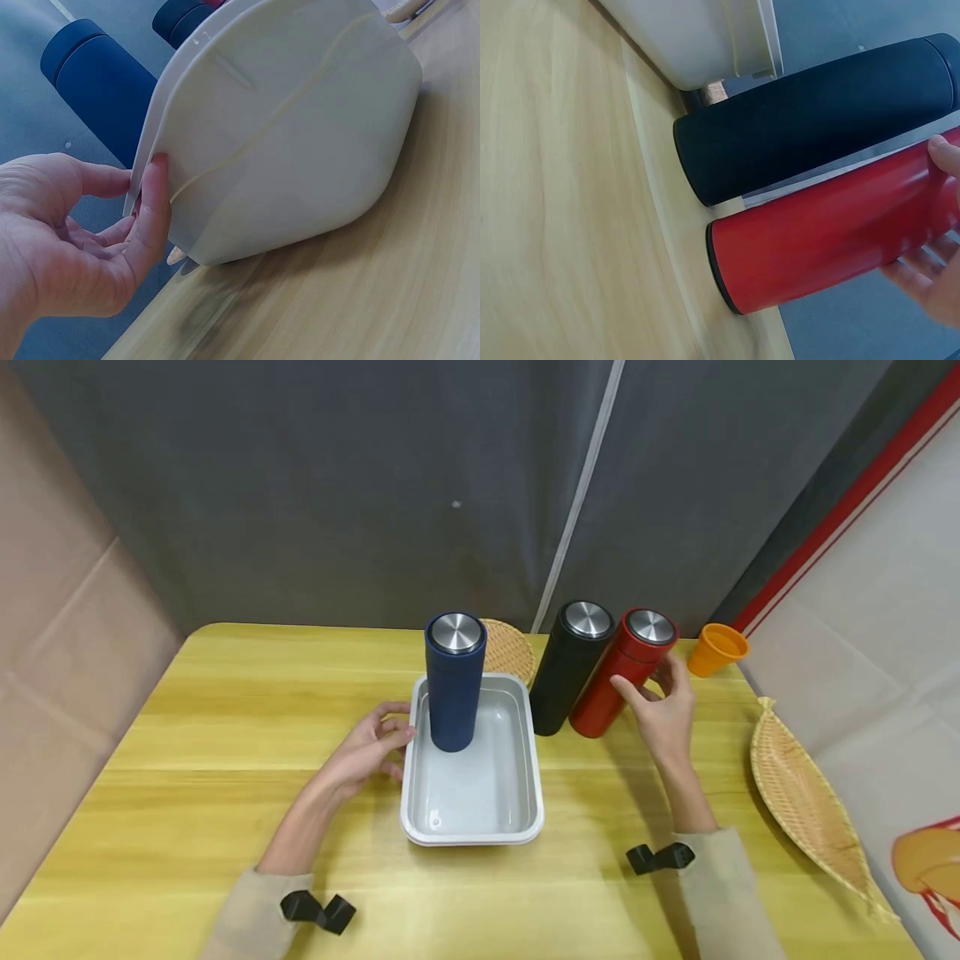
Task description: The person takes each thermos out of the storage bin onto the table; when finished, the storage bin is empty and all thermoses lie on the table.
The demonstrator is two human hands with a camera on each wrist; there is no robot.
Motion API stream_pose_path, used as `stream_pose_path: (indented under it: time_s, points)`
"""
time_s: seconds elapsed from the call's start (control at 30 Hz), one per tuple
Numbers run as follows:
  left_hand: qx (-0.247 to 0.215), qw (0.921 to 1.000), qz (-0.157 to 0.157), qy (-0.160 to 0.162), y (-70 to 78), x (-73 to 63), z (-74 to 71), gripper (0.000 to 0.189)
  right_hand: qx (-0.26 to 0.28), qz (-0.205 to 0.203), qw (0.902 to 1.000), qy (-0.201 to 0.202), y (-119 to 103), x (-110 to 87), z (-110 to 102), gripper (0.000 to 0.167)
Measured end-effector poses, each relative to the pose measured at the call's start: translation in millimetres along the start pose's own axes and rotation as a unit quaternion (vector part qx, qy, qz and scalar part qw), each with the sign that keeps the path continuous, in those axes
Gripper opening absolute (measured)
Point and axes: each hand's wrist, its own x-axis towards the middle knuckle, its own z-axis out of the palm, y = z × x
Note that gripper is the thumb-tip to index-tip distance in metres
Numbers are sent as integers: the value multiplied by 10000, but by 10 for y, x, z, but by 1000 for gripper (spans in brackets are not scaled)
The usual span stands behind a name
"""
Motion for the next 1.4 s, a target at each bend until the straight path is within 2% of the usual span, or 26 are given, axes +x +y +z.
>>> stream_pose_path:
  time_s: [0.37, 1.17, 1.4]
  points:
    - [-30, 9999, -26, 132, -15, 6, 12, 50, 184, 152, 9997, -75, 12, -14, 18, 61]
    - [-63, 10000, -17, 73, -25, -10, 7, 51, 624, 386, 9973, 66, -4, -120, 43, 69]
    - [-36, 10000, -6, 87, -18, -14, 7, 51, 551, 428, 9975, 94, 43, -139, 18, 70]
